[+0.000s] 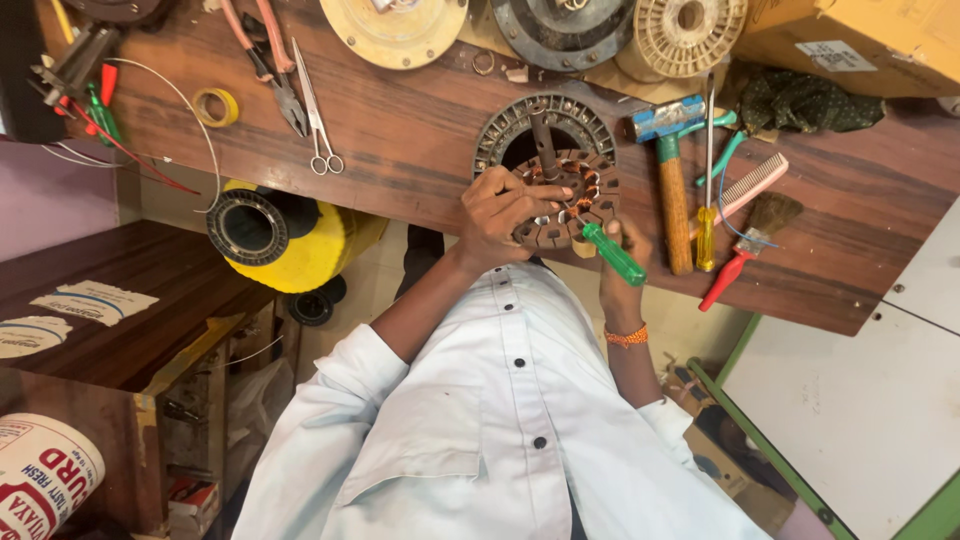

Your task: The person uses a hammer and a green-handled tool to repeatedly tap and adjust a small electrical component held in their left hand. They rotate the component to access different sides while working at a cluttered workbench.

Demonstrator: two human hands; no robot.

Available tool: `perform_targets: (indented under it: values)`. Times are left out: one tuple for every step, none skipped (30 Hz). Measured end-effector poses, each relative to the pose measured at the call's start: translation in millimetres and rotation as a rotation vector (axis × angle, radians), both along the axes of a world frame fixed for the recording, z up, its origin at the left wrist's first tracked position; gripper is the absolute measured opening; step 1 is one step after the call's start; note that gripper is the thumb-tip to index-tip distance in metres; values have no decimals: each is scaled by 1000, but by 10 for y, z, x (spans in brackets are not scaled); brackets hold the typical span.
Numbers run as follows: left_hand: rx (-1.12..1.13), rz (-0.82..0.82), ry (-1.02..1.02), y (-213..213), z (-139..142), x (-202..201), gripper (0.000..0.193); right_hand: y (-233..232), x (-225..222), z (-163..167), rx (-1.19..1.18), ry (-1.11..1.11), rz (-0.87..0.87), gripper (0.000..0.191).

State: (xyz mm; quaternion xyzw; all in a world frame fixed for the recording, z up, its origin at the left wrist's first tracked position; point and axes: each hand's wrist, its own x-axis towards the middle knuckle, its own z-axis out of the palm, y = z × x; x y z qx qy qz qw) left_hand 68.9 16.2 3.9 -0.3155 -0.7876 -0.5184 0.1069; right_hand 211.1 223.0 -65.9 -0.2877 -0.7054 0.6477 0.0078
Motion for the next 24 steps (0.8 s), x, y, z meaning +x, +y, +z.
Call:
perform_targets:
  values:
    - [7,5,-10,-5,24,-18,18,-28,-19,22,-75,-28,17,35]
    - [15,10,-19,-8,50,-39,20,-47,-57,54,-149,-55,35,37]
    - [25,16,-27,-12,75,-63,22,-86,-112,92,-188,-6,76,31]
    - [18,1,-54,-20,96,-96,23,-152,-171,137,-226,42,119,29]
    - [11,-13,-82,-29,116,-125,25,-205,-226,200,-261,86,165,32]
    - [5,-27,-108,-37,133,-160,26,-227,-284,281,-361,19,136,32]
    - [28,-18,-120,-34,148,-195,28,-239,-336,369,-459,-49,110,31]
    - [50,-8,-134,-19,167,-216,29,-252,-380,452,-559,-120,86,31]
    - [72,3,-150,-15,182,-238,30,-245,-413,533,-565,-117,128,29]
    - [80,16,-147,-7,198,-257,30,-211,-418,625,-572,-116,169,29]
    - [87,28,-145,2,213,-278,29,-203,-414,701,-580,-114,210,29]
    - [95,38,-144,1,229,-297,29,-209,-399,765,-404,-189,198,28]
    - [81,52,-138,-7,244,-319,30,-201,-377,827,-226,-261,183,27]
    - [69,67,-135,-13,258,-327,30,-192,-340,887,-48,-335,165,27]
    - [59,80,-131,-14,269,-341,31,-181,-305,942,11,-264,181,24]
    - [60,94,-148,-7,278,-354,31,-165,-277,996,72,-192,195,22]
    - [62,106,-167,5,281,-365,32,-146,-267,1039,133,-122,209,24]
    - [66,118,-188,15,283,-371,32,-123,-273,1076,113,-54,249,22]
    - [67,132,-212,22,278,-378,32,-96,-288,1114,93,12,288,21]
    - [69,143,-235,33,270,-391,32,-63,-307,1154,73,78,326,20]
    - [71,153,-256,42,258,-403,33,-31,-320,1200,78,97,320,20]
    - [78,135,-253,45,242,-425,34,-1,-348,1241,84,121,312,20]
    - [85,117,-249,50,229,-453,35,31,-383,1285,91,146,305,21]
    - [91,102,-255,47,214,-451,36,84,-402,1342,46,155,275,21]
